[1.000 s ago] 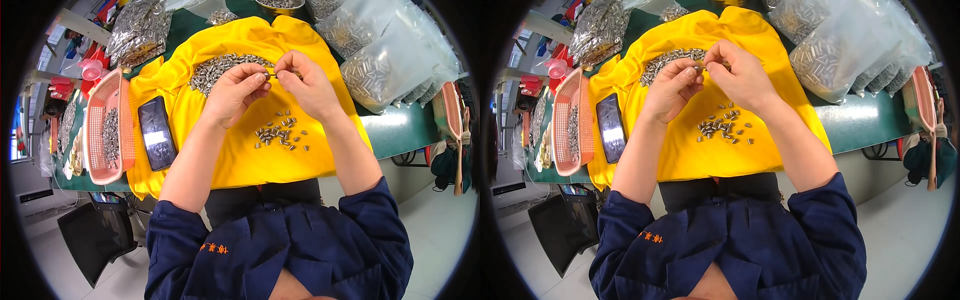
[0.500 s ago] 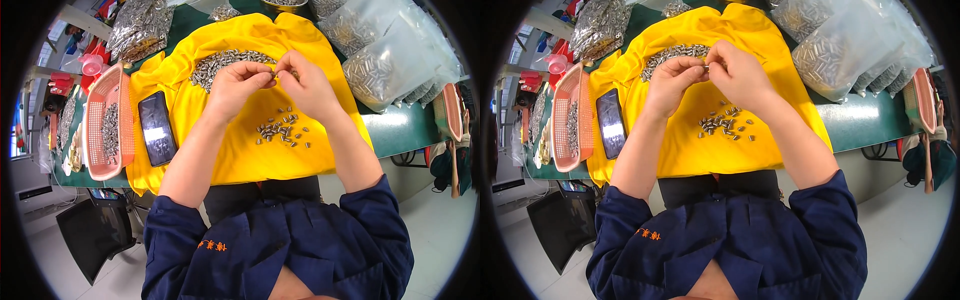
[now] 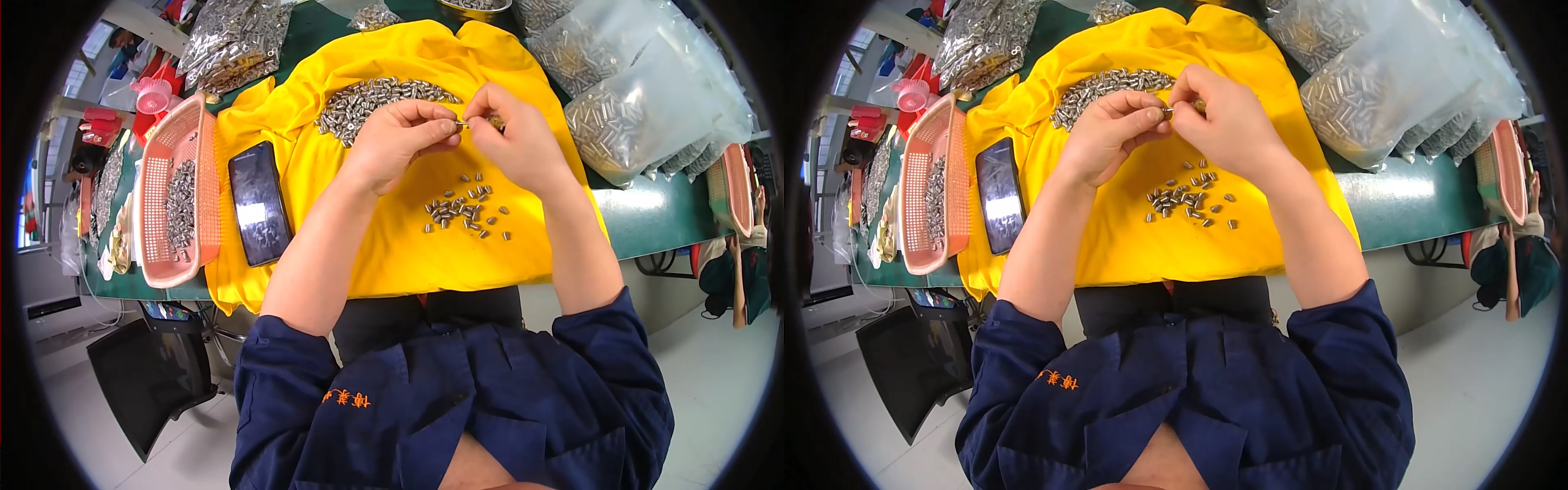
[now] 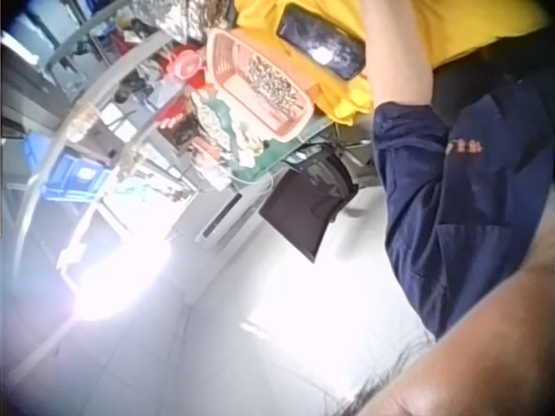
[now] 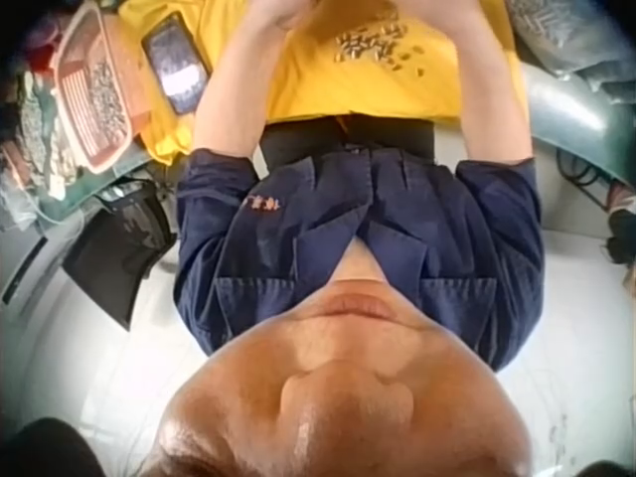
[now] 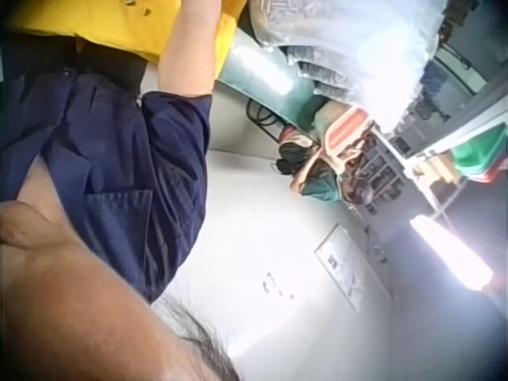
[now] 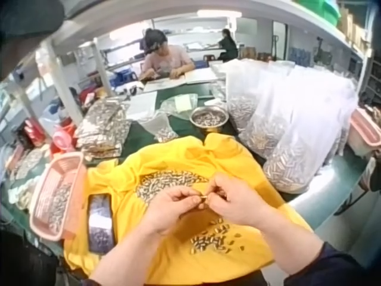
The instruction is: Sorting and inspecting small metal components by hand on a workshop table.
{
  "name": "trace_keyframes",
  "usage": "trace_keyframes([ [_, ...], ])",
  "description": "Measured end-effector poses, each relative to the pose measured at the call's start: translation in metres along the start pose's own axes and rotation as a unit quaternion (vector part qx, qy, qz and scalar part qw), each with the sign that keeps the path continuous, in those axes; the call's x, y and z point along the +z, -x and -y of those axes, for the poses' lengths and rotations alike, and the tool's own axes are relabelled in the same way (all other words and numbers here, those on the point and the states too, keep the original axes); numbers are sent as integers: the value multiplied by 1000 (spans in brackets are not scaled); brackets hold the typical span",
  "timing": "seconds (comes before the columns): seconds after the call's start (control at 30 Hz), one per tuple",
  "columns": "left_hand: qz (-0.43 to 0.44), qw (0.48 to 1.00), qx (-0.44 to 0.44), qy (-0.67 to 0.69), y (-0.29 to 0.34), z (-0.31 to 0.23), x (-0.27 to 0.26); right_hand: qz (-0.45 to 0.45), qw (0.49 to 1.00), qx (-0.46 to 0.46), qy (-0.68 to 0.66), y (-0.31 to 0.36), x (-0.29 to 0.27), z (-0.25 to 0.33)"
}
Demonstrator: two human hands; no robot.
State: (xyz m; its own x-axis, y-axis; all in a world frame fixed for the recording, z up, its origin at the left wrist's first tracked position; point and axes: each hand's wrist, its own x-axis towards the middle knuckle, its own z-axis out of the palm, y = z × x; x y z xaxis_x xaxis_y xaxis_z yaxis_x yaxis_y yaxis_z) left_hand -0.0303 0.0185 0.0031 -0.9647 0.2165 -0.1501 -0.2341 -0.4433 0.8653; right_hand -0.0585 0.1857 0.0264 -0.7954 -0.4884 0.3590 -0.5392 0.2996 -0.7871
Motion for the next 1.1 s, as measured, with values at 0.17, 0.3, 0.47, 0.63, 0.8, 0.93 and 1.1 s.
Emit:
trace_keyframes([
  [0.17,-36,998,45,-39,3,-2,-4,-13,1000,14,-4,0,0,1],
  [0.3,-33,990,71,-121,8,-4,3,-91,996,1,-13,-1,-5,-11],
  [0.47,155,834,90,-523,20,4,28,-119,992,35,-35,-1,-7,-12],
  [0.63,-32,823,192,-534,1,-10,-2,-148,988,21,-39,-4,-8,-12],
  [0.8,-56,604,170,-777,-31,-17,-14,-125,991,44,-33,-3,-7,-5],
  [0.93,-37,571,117,-812,-44,-16,-9,-116,991,46,-40,-2,-6,-6],
  [1.1,-49,513,149,-844,-48,-8,-5,-116,992,40,-34,-1,-8,-8],
])
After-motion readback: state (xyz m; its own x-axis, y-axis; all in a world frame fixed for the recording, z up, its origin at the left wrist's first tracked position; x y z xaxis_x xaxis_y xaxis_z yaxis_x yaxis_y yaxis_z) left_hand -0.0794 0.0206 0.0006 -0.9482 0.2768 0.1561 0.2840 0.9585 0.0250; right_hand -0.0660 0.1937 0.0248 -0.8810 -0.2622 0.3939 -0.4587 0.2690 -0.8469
